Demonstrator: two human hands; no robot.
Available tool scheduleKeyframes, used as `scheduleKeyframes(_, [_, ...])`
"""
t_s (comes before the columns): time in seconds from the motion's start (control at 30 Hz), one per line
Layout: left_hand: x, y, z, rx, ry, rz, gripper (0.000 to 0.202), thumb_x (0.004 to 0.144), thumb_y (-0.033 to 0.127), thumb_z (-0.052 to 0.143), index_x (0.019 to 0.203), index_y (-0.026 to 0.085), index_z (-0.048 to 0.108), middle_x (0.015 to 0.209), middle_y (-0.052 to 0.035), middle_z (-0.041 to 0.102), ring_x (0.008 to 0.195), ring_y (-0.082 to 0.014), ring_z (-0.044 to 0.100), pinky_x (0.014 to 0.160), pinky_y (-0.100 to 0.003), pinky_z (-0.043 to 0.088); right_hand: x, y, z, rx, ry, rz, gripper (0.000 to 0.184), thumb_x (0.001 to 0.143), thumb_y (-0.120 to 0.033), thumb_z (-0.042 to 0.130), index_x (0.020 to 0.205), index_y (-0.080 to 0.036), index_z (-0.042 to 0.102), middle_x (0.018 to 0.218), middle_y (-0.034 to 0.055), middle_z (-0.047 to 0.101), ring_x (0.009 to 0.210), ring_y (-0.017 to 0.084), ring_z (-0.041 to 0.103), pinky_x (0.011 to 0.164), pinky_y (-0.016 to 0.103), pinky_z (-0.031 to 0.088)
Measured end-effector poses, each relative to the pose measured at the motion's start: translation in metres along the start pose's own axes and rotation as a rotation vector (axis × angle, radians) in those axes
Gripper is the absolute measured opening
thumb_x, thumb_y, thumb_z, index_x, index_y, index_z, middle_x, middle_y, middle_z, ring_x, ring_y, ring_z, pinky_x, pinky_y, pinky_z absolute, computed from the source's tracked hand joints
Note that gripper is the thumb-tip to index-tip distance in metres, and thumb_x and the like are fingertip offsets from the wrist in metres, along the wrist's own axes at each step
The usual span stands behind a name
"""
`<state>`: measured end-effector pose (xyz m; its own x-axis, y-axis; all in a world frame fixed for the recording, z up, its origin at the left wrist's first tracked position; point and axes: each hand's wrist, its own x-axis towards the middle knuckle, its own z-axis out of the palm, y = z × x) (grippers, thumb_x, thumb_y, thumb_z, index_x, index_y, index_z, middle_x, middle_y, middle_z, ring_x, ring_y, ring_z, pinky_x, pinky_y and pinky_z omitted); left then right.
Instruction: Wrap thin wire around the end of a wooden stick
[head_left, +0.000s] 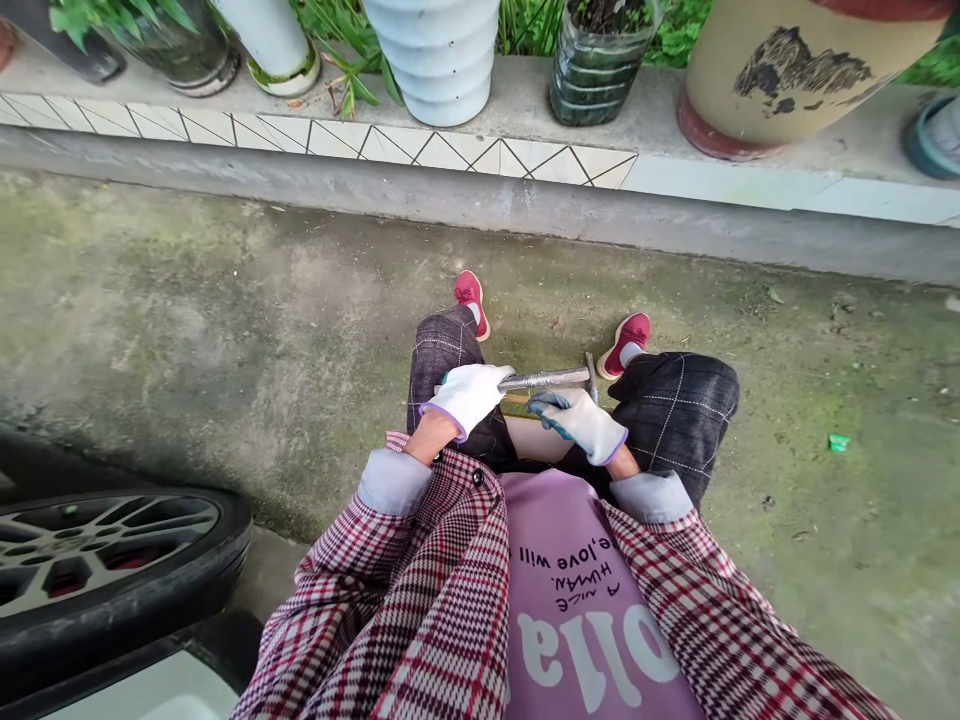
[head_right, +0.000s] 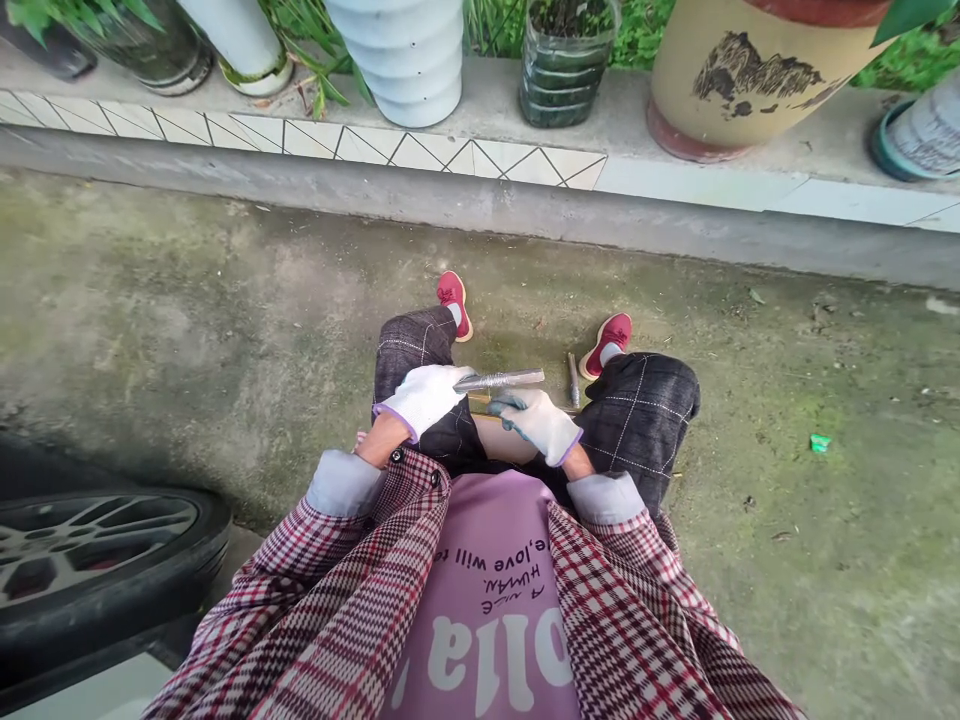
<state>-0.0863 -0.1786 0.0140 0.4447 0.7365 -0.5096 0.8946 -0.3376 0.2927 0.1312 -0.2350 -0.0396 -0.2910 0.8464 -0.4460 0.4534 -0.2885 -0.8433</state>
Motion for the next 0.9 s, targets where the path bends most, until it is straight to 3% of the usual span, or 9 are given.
scheduleKeyframes(0.2, [0.006,0.005,0.005,0.023,-0.036,-0.047,0.037,0.095,0.021,0.048,0.125,0.029,0.067,0.101,-0.0043,0.077,0.09,-0.0207,0.073,0.069,-0.026,0.047,-0.036,-0.033,-0.015,-0.18,-0.025,-0.137,0.025,0.094,-0.036,0.058,0.101,-0.029,0.081,0.106,0.0006,0.08,0.098,0.021,0.074,0.092,0.032,0.055])
scheduleKeyframes(0.33, [0.008,0.009,0.007,0.072,-0.081,-0.043,0.038,0.096,0.019,0.043,0.125,0.027,0.067,0.105,-0.0069,0.076,0.089,-0.0216,0.073,0.069,-0.027,0.047,-0.034,-0.052,-0.045,-0.273,-0.037,-0.184,0.027,0.093,-0.035,0.059,0.105,-0.027,0.082,0.105,0.0012,0.081,0.093,0.02,0.074,0.085,0.029,0.056])
scheduleKeyframes(0.47, [0.006,0.009,0.009,0.074,-0.129,0.036,0.037,0.095,0.022,0.047,0.124,0.028,0.068,0.103,-0.006,0.076,0.092,-0.0208,0.073,0.073,-0.025,0.049,-0.004,-0.06,-0.068,-0.287,0.03,-0.185,0.024,0.089,-0.033,0.06,0.096,-0.025,0.082,0.099,0.0003,0.081,0.091,0.019,0.073,0.084,0.027,0.055])
scheduleKeyframes(0.67, [0.0,0.005,0.006,0.081,-0.131,0.097,0.042,0.094,0.022,0.049,0.131,0.029,0.066,0.108,-0.0064,0.077,0.1,-0.0236,0.074,0.077,-0.028,0.051,0.037,-0.032,-0.05,-0.059,-0.032,-0.129,0.027,0.08,-0.038,0.063,0.085,-0.017,0.079,0.084,0.0055,0.077,0.073,0.018,0.065,0.063,0.026,0.051])
scheduleKeyframes(0.8, [-0.002,0.006,0.004,0.105,-0.155,0.132,0.041,0.094,0.018,0.046,0.129,0.026,0.068,0.108,-0.0074,0.077,0.099,-0.0237,0.074,0.077,-0.028,0.05,0.036,-0.004,-0.036,0.15,-0.07,-0.003,0.027,0.079,-0.039,0.068,0.085,-0.015,0.079,0.078,0.0052,0.075,0.067,0.017,0.065,0.059,0.026,0.051])
scheduleKeyframes(0.9, [-0.001,0.004,0.002,0.05,-0.122,0.116,0.034,0.096,0.026,0.047,0.121,0.029,0.071,0.103,-0.005,0.078,0.097,-0.0222,0.074,0.076,-0.027,0.05,0.028,0.009,-0.03,0.189,-0.094,0.019,0.026,0.079,-0.04,0.069,0.085,-0.017,0.08,0.079,0.005,0.075,0.067,0.017,0.067,0.058,0.025,0.054])
